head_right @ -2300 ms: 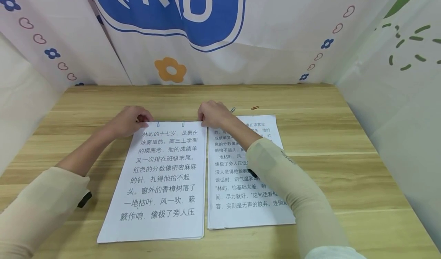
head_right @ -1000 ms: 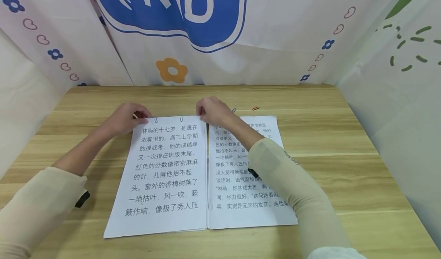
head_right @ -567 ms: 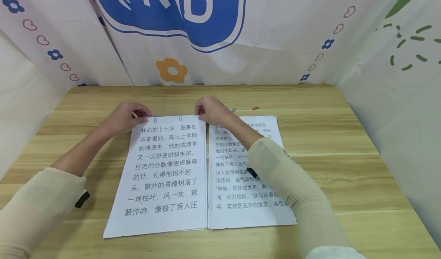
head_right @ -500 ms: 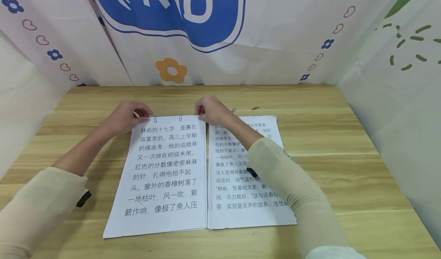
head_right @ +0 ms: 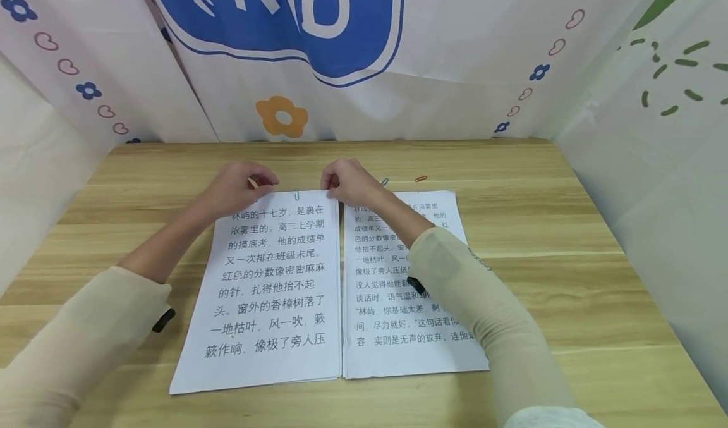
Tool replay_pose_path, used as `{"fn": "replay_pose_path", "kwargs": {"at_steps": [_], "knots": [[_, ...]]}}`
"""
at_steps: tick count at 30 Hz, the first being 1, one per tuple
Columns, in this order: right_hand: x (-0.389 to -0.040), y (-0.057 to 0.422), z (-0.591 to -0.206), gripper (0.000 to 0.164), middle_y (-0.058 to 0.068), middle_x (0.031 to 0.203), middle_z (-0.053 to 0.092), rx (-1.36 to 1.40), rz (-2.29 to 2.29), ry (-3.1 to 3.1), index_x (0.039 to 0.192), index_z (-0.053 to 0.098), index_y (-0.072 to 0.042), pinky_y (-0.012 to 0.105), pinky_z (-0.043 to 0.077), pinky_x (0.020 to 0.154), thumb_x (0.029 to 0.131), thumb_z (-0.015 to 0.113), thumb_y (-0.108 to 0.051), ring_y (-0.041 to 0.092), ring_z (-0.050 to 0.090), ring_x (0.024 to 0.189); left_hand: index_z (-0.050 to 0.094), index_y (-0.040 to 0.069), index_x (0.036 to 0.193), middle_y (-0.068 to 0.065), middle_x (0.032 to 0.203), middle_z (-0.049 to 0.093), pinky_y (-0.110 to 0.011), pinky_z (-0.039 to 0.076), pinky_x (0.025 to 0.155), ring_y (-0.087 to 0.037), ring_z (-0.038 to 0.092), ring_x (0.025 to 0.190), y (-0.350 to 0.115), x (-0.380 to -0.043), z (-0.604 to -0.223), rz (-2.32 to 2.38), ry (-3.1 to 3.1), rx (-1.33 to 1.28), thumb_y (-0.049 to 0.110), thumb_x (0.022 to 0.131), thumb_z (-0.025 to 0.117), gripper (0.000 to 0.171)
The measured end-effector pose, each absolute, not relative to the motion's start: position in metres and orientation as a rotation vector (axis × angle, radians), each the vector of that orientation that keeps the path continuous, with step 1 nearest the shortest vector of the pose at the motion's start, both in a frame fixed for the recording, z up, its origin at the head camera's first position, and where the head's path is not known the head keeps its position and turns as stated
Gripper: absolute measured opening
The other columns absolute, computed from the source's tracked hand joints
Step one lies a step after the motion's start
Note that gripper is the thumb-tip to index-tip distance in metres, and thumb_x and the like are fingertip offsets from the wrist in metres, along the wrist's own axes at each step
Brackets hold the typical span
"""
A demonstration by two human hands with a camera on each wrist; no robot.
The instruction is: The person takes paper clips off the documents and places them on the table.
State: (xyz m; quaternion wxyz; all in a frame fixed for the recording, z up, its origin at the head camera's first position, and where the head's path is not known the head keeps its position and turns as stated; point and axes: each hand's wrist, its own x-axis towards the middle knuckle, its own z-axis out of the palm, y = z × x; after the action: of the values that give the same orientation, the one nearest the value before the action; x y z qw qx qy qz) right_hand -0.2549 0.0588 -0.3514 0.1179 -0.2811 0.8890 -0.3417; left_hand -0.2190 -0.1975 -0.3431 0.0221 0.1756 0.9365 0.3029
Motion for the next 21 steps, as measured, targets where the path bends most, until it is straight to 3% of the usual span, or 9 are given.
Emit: {"fn": "replay_pose_path", "kwargs": {"at_steps": [14,21], "knots": [[-0.256,0.059,-0.351,0.010,0.010,0.094,0.069,-0.830,-1.018,2.578,0.101,0.073,-0.001,0.029,0.055,0.081,0.093,0.070,0.004,0.022,0.064,0.088,0.074,-0.003,0.104,-0.016,0.097,0.072,-0.036,0.054,0.082,-0.027,0.065,0.088,-0.174,-0.227,-0.349,0.980,2.830,0.586,-0.002,0.098,0.064,0.011],[-0.257,0.059,-0.352,0.010,0.010,0.092,0.069,-0.836,-1.020,2.578,0.100,0.073,0.000,0.028,0.055,0.080,0.093,0.070,0.005,0.022,0.064,0.086,0.072,-0.006,0.106,-0.019,0.099,0.071,-0.038,0.054,0.083,-0.029,0.065,0.089,-0.169,-0.228,-0.347,0.982,2.809,0.607,-0.002,0.099,0.062,0.013]]}}
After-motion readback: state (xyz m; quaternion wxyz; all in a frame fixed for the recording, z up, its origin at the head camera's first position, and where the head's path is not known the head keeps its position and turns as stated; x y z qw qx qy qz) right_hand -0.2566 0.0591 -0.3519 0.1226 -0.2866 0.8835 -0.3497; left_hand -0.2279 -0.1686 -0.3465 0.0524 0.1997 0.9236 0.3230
